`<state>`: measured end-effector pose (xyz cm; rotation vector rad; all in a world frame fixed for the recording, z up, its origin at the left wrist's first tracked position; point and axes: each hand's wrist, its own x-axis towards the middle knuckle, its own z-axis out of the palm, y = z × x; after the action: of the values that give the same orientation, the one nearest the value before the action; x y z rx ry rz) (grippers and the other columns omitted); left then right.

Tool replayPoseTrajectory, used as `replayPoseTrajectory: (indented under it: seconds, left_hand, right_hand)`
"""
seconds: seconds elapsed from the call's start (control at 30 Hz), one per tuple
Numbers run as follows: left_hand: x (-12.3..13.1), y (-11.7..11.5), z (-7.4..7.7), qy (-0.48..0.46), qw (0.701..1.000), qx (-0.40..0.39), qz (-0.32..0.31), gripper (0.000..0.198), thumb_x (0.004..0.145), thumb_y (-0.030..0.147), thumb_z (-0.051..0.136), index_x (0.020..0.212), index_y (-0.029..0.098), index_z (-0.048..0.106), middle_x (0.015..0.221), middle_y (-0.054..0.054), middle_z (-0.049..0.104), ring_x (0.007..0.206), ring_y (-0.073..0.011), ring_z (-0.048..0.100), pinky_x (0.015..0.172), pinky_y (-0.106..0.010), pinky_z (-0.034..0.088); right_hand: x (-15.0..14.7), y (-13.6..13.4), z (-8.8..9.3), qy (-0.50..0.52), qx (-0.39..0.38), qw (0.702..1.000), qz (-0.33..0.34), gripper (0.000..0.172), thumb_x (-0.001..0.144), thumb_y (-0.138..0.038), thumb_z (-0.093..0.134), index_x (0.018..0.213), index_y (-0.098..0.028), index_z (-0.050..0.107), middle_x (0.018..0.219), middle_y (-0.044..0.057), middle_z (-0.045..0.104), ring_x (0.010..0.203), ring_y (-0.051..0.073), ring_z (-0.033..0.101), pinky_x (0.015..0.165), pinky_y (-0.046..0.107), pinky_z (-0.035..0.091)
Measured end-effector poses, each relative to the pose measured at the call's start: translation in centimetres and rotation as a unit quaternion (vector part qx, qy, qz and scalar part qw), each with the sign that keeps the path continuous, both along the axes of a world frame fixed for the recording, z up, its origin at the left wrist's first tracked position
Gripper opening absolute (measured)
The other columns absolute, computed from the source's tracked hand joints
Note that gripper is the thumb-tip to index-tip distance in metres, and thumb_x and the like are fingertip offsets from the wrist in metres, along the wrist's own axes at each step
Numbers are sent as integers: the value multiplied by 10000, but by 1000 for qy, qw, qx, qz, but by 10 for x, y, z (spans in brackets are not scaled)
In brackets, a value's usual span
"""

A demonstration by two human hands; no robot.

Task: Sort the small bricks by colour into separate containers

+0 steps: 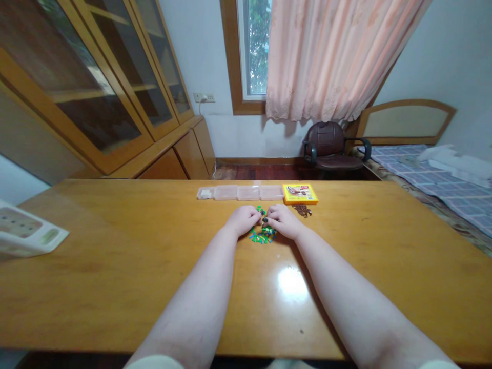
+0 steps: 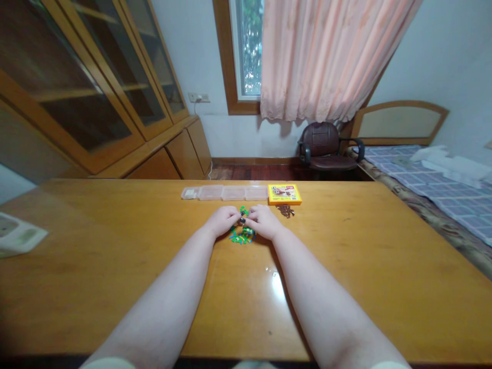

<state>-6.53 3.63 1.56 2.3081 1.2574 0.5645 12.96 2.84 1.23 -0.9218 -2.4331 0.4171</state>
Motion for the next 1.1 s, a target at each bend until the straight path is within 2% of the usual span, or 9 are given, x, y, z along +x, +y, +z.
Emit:
replayPoseTrajectory:
  seconds: [0.17,0.27,0.37,0.5,0.63,0.8,0.97,1.1]
  left_hand:
    - [0,-2,4,5,999,-27,18,364,826,279,413,639,157,701,697,-38,646,708,-155,564,712,-258,404]
    - [1,-3,5,-4,1000,-2,21,345,829,272,423,650,155,694,700,-38,634,708,-152,555,693,-251,404]
    - [1,-3,4,2,1000,17,11,340,835,288,427,670,156,693,689,-33,621,690,-148,544,655,-245,391]
    - [1,-3,2,10,1000,0,-9,322,818,300,440,720,175,720,710,-24,638,697,-148,554,649,-240,386]
    - [1,-4,3,7,1000,-11,0,342,815,305,435,664,169,710,668,-22,637,661,-146,556,626,-243,382]
    - [1,-4,2,6,1000,-26,4,404,823,361,438,563,147,662,574,-18,596,573,-132,524,606,-243,384]
    - [0,-3,1,-21,999,-30,-1,323,793,288,463,620,148,696,629,-17,619,617,-129,535,633,-236,390]
    - [1,-4,3,-52,997,-39,-43,287,774,258,495,596,140,688,598,-15,599,618,-124,529,619,-229,378]
  right_hand:
    - [4,3,-1,20,-8,999,-37,463,942,-381,383,703,-179,724,673,36,547,697,154,485,692,287,341]
    - [4,4,0,35,-12,998,-42,462,945,-348,377,690,-177,722,663,35,547,695,154,498,695,282,353]
    - [5,3,0,41,-13,998,-44,461,940,-333,386,655,-174,712,652,33,542,693,154,497,690,280,357]
    - [4,3,0,45,-19,998,-38,463,933,-309,399,602,-166,690,626,31,535,675,152,499,677,278,356]
    - [2,3,-1,37,-22,998,-37,420,916,-278,427,615,-166,697,610,25,533,657,148,504,664,271,353]
    - [2,2,2,46,-33,995,-85,384,906,-239,417,682,-167,721,647,32,554,670,149,507,658,265,359]
    - [3,2,4,49,-52,995,-63,437,912,-249,401,600,-161,694,619,27,530,656,144,498,667,260,366]
    - [2,3,0,61,-51,996,-41,440,917,-276,411,606,-164,701,614,26,527,663,146,491,664,265,357]
